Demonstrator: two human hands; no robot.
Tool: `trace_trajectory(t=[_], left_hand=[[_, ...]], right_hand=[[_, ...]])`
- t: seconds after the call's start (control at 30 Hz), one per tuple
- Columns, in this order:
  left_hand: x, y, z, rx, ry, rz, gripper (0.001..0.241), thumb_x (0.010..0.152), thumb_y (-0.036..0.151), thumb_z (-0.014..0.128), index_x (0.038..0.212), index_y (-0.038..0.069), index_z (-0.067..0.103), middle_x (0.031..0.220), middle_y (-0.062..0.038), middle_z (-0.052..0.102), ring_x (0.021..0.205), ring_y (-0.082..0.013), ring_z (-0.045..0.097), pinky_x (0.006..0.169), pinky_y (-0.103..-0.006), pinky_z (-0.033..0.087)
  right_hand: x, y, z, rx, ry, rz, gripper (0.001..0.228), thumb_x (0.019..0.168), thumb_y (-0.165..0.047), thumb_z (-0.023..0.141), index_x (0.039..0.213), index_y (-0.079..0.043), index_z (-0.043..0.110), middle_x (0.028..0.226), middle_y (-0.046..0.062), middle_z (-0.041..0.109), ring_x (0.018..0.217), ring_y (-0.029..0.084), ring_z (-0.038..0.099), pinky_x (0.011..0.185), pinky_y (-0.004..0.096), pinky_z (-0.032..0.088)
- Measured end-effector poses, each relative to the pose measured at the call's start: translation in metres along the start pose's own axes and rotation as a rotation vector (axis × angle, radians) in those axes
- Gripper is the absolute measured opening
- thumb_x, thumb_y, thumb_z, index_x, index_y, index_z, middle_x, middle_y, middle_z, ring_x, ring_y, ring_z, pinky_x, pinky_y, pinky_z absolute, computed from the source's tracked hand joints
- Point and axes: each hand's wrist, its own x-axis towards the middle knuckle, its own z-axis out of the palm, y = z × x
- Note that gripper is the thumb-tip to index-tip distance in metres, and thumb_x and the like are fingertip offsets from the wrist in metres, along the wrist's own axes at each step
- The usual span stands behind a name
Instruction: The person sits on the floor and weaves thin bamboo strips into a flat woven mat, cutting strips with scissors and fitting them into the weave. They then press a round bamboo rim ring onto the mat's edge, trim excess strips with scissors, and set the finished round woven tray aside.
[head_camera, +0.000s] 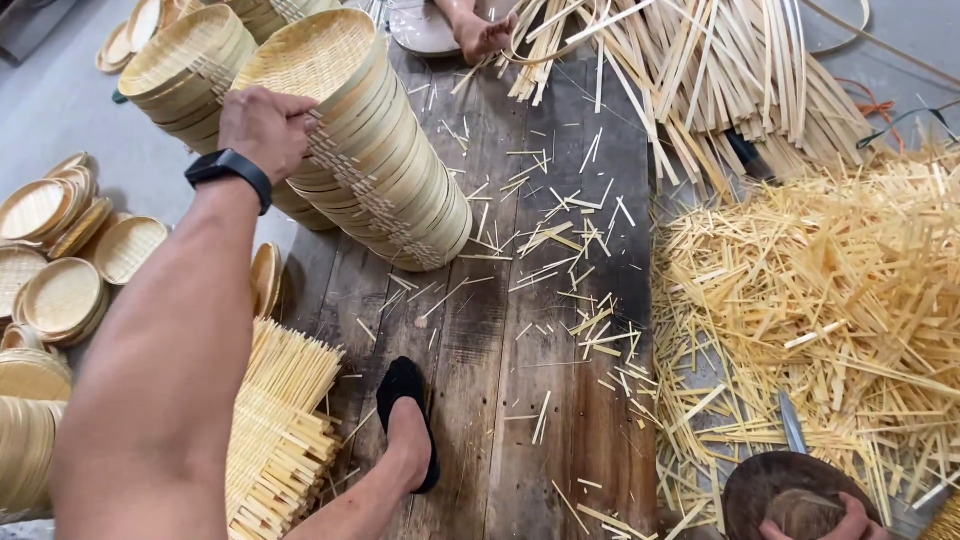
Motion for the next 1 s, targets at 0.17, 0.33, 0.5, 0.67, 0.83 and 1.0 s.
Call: trace_trajectory(t=[0.17, 0.33, 0.5, 0.67, 0.83, 1.0], left_hand=[[-0.005, -0.001, 0.0, 0.038, 0.001, 0.018, 0.026, 0.094, 0.002, 0.063, 0.114, 0.007, 0.079, 0.096, -0.015, 0.076, 0.089, -0.0247, 0.075, 0.091, -0.0327, 0.057], [-0.004, -0.01, 0.012, 0.09, 0.071, 0.088, 0.026, 0.092, 0.002, 0.066, 0.113, 0.008, 0.08, 0.095, -0.018, 0.075, 0.089, -0.0291, 0.075, 0.09, -0.0358, 0.057], [-0.003, -0.009, 0.018, 0.055, 0.095, 0.026, 0.028, 0.092, 0.002, 0.064, 0.114, 0.011, 0.08, 0.1, -0.019, 0.075, 0.092, -0.0286, 0.075, 0.091, -0.0352, 0.057], [-0.015, 0.003, 0.02, 0.172, 0.08, 0.022, 0.033, 0.092, 0.011, 0.07, 0.125, 0.008, 0.074, 0.118, -0.022, 0.071, 0.107, -0.0338, 0.069, 0.098, -0.0409, 0.052], [-0.112, 0.056, 0.009, 0.273, 0.219, 0.173, 0.063, 0.09, 0.018, 0.075, 0.145, -0.001, 0.053, 0.141, -0.027, 0.059, 0.129, -0.0381, 0.057, 0.109, -0.0501, 0.048], [-0.246, 0.073, 0.01, 0.215, -0.618, -0.162, 0.107, 0.078, 0.038, 0.081, 0.158, 0.005, 0.018, 0.136, -0.024, 0.059, 0.128, -0.0374, 0.056, 0.106, -0.0448, 0.049]], right_hand=[[0.004, 0.01, 0.004, 0.036, -0.019, -0.039, 0.12, 0.038, -0.023, 0.099, 0.141, 0.0, 0.042, 0.132, 0.019, 0.039, 0.125, 0.038, 0.045, 0.112, 0.054, 0.046], [0.007, 0.011, 0.011, 0.134, 0.032, -0.044, 0.121, 0.034, -0.023, 0.096, 0.141, -0.003, 0.042, 0.133, 0.02, 0.039, 0.126, 0.039, 0.044, 0.113, 0.055, 0.044], [0.02, -0.008, 0.016, 0.113, 0.058, -0.004, 0.116, 0.036, -0.024, 0.096, 0.139, -0.006, 0.044, 0.134, 0.02, 0.04, 0.125, 0.039, 0.045, 0.113, 0.055, 0.045], [0.01, -0.013, 0.009, 0.072, 0.058, 0.042, 0.112, 0.039, -0.025, 0.096, 0.137, -0.009, 0.046, 0.135, 0.02, 0.04, 0.124, 0.04, 0.046, 0.113, 0.056, 0.045], [0.023, -0.008, -0.006, -0.183, 0.015, 0.078, 0.118, 0.04, -0.038, 0.099, 0.144, -0.018, 0.045, 0.143, 0.019, 0.041, 0.132, 0.044, 0.045, 0.118, 0.059, 0.04], [0.079, -0.034, -0.092, -0.452, -0.524, -0.203, 0.128, 0.06, -0.069, 0.082, 0.162, -0.023, 0.02, 0.158, 0.023, 0.028, 0.143, 0.045, 0.034, 0.11, 0.063, 0.035]])
